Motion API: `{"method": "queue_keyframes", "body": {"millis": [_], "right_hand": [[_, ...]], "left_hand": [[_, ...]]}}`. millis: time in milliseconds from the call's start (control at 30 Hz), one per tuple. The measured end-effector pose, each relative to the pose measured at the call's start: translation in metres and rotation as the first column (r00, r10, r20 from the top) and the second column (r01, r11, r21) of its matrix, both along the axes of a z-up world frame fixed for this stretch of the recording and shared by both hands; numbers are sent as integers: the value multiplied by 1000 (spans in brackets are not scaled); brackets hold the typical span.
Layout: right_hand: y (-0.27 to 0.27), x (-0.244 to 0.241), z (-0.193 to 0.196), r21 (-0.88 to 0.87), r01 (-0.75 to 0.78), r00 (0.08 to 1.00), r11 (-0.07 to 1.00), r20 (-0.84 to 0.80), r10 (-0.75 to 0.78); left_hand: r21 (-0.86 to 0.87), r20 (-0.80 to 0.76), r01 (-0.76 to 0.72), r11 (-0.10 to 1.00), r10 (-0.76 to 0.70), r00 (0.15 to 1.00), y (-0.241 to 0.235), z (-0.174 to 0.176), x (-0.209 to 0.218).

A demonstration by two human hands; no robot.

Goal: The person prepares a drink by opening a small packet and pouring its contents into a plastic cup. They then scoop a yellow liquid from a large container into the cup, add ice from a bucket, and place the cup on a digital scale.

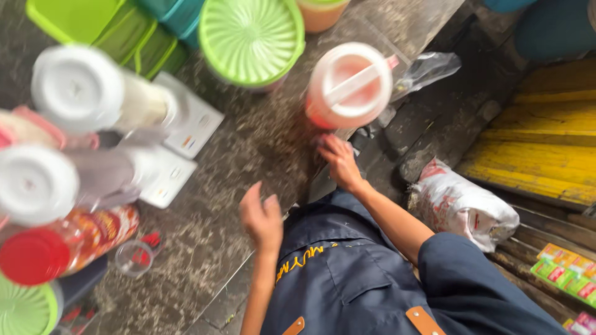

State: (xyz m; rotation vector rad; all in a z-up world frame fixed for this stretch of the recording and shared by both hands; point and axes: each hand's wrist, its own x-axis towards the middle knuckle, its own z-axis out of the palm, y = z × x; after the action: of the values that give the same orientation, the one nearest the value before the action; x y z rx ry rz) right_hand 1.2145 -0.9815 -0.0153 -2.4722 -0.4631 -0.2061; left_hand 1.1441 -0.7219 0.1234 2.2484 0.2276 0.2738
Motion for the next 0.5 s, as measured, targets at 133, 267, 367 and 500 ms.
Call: {"method": "queue_keyframes", "body": {"millis": [133,267,367,500], "right_hand": [[-82,32,11,44,-23,992,999,-122,29],[-190,126,22,82,196,981,977,-15,-196],[-251,204,8,-142,142,984,980,132,-124],[-326,308,-10,-261,140,984,955,-70,-163]], "left_hand": [[146,197,320,936,-344,918,-137,76,111],[341,60,324,882,-364,929,-240,99,197],[466,-72,306,830,-309,948,-277,87,233],[526,-195,408,746,-362,912,-258,87,224]]}}
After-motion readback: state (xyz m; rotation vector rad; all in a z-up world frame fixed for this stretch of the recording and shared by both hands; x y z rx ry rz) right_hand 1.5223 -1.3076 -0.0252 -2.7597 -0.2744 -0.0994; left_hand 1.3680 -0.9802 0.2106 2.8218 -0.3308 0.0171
